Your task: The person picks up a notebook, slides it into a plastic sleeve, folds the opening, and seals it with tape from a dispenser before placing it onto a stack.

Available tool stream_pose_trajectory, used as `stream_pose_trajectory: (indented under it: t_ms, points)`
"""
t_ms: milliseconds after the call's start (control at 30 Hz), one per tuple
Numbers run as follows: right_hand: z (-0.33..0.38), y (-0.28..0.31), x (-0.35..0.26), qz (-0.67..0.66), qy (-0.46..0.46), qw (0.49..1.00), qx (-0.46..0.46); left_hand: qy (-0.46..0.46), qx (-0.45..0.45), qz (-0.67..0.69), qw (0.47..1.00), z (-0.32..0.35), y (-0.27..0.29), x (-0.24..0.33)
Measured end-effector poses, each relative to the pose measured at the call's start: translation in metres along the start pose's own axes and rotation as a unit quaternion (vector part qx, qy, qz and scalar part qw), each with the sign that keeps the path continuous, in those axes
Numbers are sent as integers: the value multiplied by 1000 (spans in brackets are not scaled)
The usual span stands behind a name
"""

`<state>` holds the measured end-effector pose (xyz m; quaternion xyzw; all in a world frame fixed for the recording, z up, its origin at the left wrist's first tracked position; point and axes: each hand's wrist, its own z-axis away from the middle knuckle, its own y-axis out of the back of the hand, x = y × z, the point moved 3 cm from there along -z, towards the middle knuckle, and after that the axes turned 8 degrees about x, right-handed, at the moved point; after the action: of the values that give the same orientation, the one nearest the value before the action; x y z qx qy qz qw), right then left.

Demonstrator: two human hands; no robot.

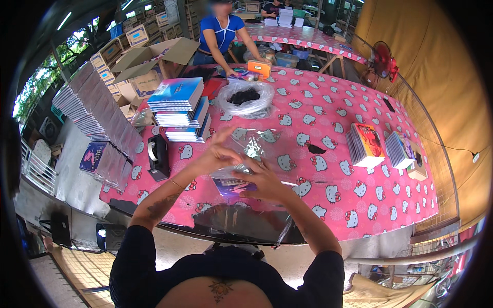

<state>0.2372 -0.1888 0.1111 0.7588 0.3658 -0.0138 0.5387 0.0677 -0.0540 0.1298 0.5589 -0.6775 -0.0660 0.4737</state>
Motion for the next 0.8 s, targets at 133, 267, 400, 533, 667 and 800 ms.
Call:
stream_pose_trajectory:
  t_ms: [133, 267, 400, 533, 667, 800]
  points:
    - [0, -3, -2, -59, -4, 997, 52, 74, 1, -69, 995, 3, -24, -4]
    - [-3, 0, 0, -94, -15, 989, 111, 99, 27, -32, 994, -1, -13, 11]
    - [-21, 15, 36, -248, -140, 928, 240, -10, -72, -163, 984, -6, 33, 85]
    - [-36, -16, 83, -335, -310, 885, 97, 24, 52, -12, 998, -26, 63, 116]
    - [-57, -20, 71, -348, -284, 893, 26, 249, 94, 88, 960, -9, 77, 54]
    - [-61, -24, 63, -338, -222, 888, 218, 240, -42, 221, 944, 37, 9, -35]
